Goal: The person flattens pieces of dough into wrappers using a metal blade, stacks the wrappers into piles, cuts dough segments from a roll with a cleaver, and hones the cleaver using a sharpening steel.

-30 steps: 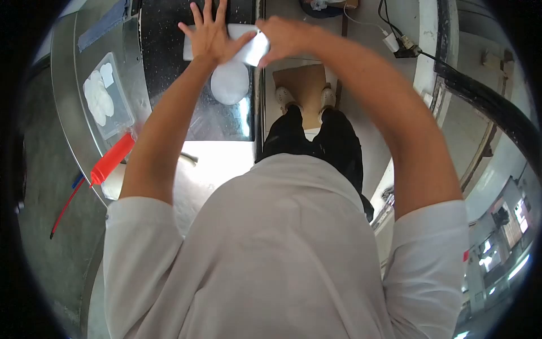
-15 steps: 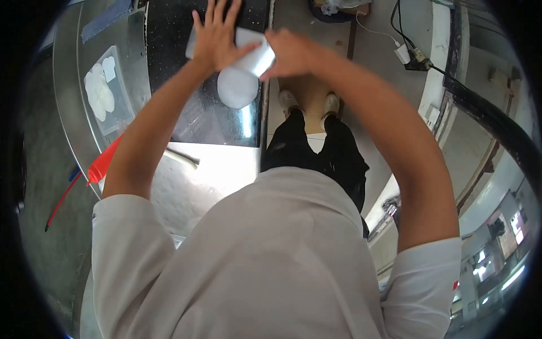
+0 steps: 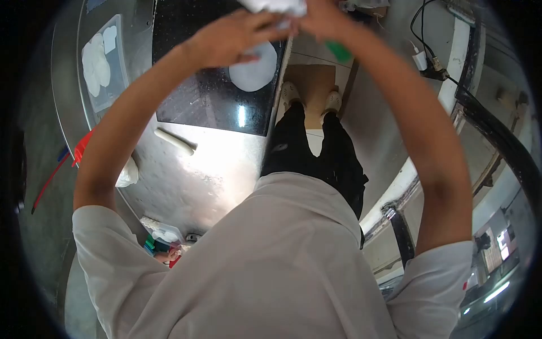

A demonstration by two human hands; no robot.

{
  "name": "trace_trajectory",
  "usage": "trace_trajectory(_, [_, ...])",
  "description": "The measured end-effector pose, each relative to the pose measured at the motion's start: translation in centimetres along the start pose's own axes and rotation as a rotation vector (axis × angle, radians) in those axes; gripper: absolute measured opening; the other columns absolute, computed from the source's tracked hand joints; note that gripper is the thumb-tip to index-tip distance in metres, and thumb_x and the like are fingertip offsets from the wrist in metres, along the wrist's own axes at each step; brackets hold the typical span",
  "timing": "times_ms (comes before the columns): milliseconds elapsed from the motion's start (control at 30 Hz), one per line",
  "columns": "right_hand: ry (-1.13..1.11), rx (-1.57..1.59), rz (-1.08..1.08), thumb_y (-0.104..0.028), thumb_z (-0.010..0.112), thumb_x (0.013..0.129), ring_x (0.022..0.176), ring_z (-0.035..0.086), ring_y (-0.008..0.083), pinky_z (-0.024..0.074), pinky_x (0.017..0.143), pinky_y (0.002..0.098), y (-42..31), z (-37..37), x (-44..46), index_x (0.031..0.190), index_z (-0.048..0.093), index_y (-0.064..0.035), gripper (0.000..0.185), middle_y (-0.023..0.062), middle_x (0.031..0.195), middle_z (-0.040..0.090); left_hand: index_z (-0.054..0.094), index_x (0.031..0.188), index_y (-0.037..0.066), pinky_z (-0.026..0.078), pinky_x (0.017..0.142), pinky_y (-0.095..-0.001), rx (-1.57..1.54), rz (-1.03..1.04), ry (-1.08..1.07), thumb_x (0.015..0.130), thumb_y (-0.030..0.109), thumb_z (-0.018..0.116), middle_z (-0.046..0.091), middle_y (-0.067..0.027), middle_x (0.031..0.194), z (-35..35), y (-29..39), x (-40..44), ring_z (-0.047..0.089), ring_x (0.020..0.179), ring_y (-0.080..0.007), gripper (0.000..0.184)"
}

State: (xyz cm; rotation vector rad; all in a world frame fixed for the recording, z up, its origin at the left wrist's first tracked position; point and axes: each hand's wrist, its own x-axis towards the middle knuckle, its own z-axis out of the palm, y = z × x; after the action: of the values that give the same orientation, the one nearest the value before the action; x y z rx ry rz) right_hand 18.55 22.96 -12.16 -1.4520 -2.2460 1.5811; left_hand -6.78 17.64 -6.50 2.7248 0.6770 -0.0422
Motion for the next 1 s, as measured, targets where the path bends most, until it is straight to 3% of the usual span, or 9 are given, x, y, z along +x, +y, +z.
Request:
trace_trajectory(33, [0.120, 0.073, -0.294, -0.040, 0.081, 0.090, 0.103, 0.067, 0.0200, 0.0534, 0.087, 0.0384, -0.6, 3.3, -3.7, 0.136, 0.053, -0.0029, 0.065, 0.0141, 0.114, 0.068, 0.045, 0.150, 0.016, 0.044, 0.114, -0.0430, 0.021, 0.036, -0.120, 0.085, 0.006, 0.074, 0.051, -0.0119, 0.152, -0.9, 2.3, -0.4, 0.055, 0.136, -0.0308, 0.073])
trace_trajectory(100, [0.049, 0.145, -0.171, -0.033, 0.082, 0.088, 0.091, 0.070, 0.0274, 0.0548, 0.080, 0.0428, -0.1, 7.5, -7.8, 0.124, 0.055, 0.0003, 0.056, 0.0211, 0.102, 0.071, 0.051, 0.143, 0.016, 0.046, 0.112, -0.0437, 0.055, 0.022, -0.100, 0.085, 0.007, 0.073, 0.066, -0.0109, 0.130, 0.7, 4.1, -0.7, 0.062, 0.126, -0.0279, 0.062])
trace_trajectory(167, [-0.030, 0.175, -0.066, -0.032, 0.080, 0.089, 0.087, 0.071, 0.0303, 0.0544, 0.077, 0.0427, -1.6, 8.4, -10.7, 0.116, 0.053, -0.0008, 0.049, 0.0220, 0.096, 0.070, 0.064, 0.130, 0.015, 0.047, 0.109, -0.0451, 0.018, -0.126, -0.340, 0.083, 0.004, 0.074, 0.072, -0.0083, 0.112, -0.6, 5.7, 0.1, 0.067, 0.118, -0.0271, 0.049])
trace_trajectory(267, [-0.005, 0.120, -0.109, -0.029, 0.079, 0.090, 0.086, 0.071, 0.0403, 0.0544, 0.077, 0.0465, -0.8, 10.9, -13.5, 0.115, 0.052, -0.0013, 0.047, 0.0251, 0.095, 0.070, 0.073, 0.106, 0.010, 0.051, 0.100, -0.0450, 0.064, -0.099, -0.271, 0.078, 0.000, 0.076, 0.074, -0.0095, 0.098, -3.0, 5.8, 0.4, 0.070, 0.106, -0.0292, 0.031])
trace_trajectory(367, [-0.311, -0.108, -0.112, -0.032, 0.075, 0.094, 0.091, 0.064, 0.0505, 0.0518, 0.082, 0.0539, -2.7, 11.4, -17.1, 0.121, 0.049, -0.0007, 0.049, 0.0282, 0.102, 0.066, 0.072, 0.091, 0.006, 0.054, 0.089, -0.0448, -0.236, -0.239, -0.420, 0.076, -0.002, 0.075, 0.072, -0.0133, 0.094, -6.1, 5.3, 0.0, 0.071, 0.097, -0.0342, 0.017])
trace_trajectory(500, [-0.133, 0.007, -0.088, -0.033, 0.075, 0.094, 0.105, 0.064, 0.0514, 0.0525, 0.086, 0.0524, -3.1, 14.1, -20.2, 0.120, 0.052, -0.0013, 0.048, 0.0292, 0.103, 0.068, 0.069, 0.090, 0.002, 0.056, 0.083, -0.0437, -0.587, -0.404, -0.154, 0.082, 0.007, 0.074, 0.073, -0.0195, 0.093, -6.9, 4.4, -3.0, 0.071, 0.099, -0.0376, 0.011])
trace_trajectory(633, [0.001, 0.124, 0.041, -0.024, 0.076, 0.093, 0.107, 0.067, 0.0474, 0.0525, 0.089, 0.0471, -4.9, 12.5, -20.9, 0.126, 0.056, 0.0007, 0.046, 0.0268, 0.112, 0.069, 0.069, 0.100, 0.002, 0.055, 0.083, -0.0420, -0.667, -0.636, 0.343, 0.086, 0.019, 0.079, 0.071, -0.0182, 0.093, -4.7, 2.6, -7.9, 0.071, 0.090, -0.0348, 0.024])
trace_trajectory(833, [0.091, 0.152, 0.130, -0.022, 0.076, 0.094, 0.098, 0.071, 0.0424, 0.0532, 0.083, 0.0445, -5.7, 9.0, -18.9, 0.121, 0.059, 0.0015, 0.040, 0.0237, 0.103, 0.071, 0.065, 0.105, 0.005, 0.053, 0.068, -0.0285, -1.262, -1.005, 0.770, 0.095, 0.015, 0.075, 0.069, -0.0021, 0.092, 0.0, -2.7, -15.6, 0.066, 0.079, -0.0131, 0.017])
trace_trajectory(1000, [-0.077, 0.146, 0.119, -0.023, 0.077, 0.093, 0.095, 0.069, 0.0399, 0.0526, 0.083, 0.0443, -6.4, 5.1, -12.8, 0.114, 0.058, 0.0016, 0.037, 0.0228, 0.101, 0.070, 0.065, 0.113, 0.005, 0.055, 0.067, -0.0284, -1.244, -1.102, 1.132, 0.089, 0.001, 0.074, 0.067, -0.0071, 0.097, -4.2, -7.2, -21.7, 0.065, 0.077, -0.0143, 0.025])
